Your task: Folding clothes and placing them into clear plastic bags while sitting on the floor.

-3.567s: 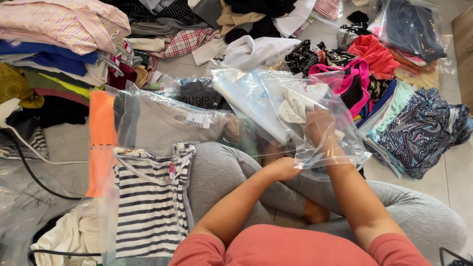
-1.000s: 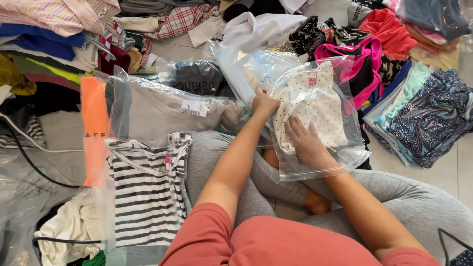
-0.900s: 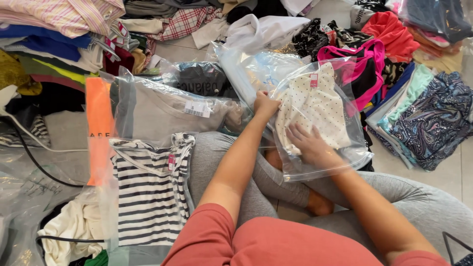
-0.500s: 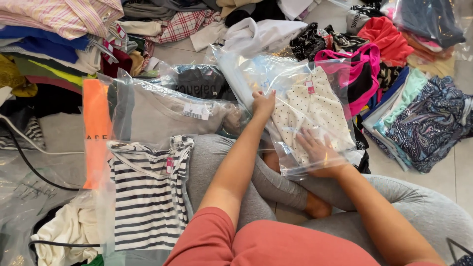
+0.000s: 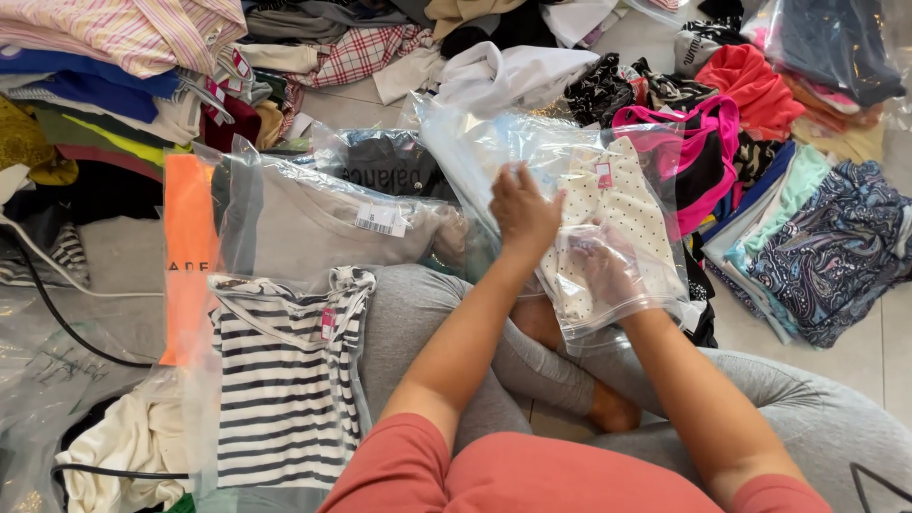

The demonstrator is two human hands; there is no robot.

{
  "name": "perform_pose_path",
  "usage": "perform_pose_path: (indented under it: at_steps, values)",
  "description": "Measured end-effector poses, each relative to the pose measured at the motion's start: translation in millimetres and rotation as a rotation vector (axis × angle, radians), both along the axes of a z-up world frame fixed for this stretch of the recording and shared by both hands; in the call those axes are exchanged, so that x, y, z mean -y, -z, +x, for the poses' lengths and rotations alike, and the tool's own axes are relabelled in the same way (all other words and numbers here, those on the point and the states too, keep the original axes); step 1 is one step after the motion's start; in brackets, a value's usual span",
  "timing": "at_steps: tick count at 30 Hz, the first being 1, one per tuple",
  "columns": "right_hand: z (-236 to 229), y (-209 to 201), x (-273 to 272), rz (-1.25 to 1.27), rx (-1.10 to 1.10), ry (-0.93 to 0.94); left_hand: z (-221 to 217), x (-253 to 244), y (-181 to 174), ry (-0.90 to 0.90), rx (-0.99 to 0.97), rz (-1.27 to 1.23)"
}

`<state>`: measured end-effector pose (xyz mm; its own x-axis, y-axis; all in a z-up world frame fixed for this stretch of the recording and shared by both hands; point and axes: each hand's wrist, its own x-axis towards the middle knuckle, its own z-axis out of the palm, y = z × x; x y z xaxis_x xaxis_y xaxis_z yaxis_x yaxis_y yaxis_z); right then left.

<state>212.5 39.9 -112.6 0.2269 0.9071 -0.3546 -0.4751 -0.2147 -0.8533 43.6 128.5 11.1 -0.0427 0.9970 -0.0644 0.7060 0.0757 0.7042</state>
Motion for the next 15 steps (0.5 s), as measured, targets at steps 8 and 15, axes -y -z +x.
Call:
perform_pose_path:
  at_steps: [8,15]
  values:
    - [-21,-2,-66,-0.233,0.757,-0.319,1,144,-43,0.96,-0.324,0.293]
    - [-46,-33,-62,0.756,1.608,-0.405,12,116,-12,0.771,-0.11,0.411]
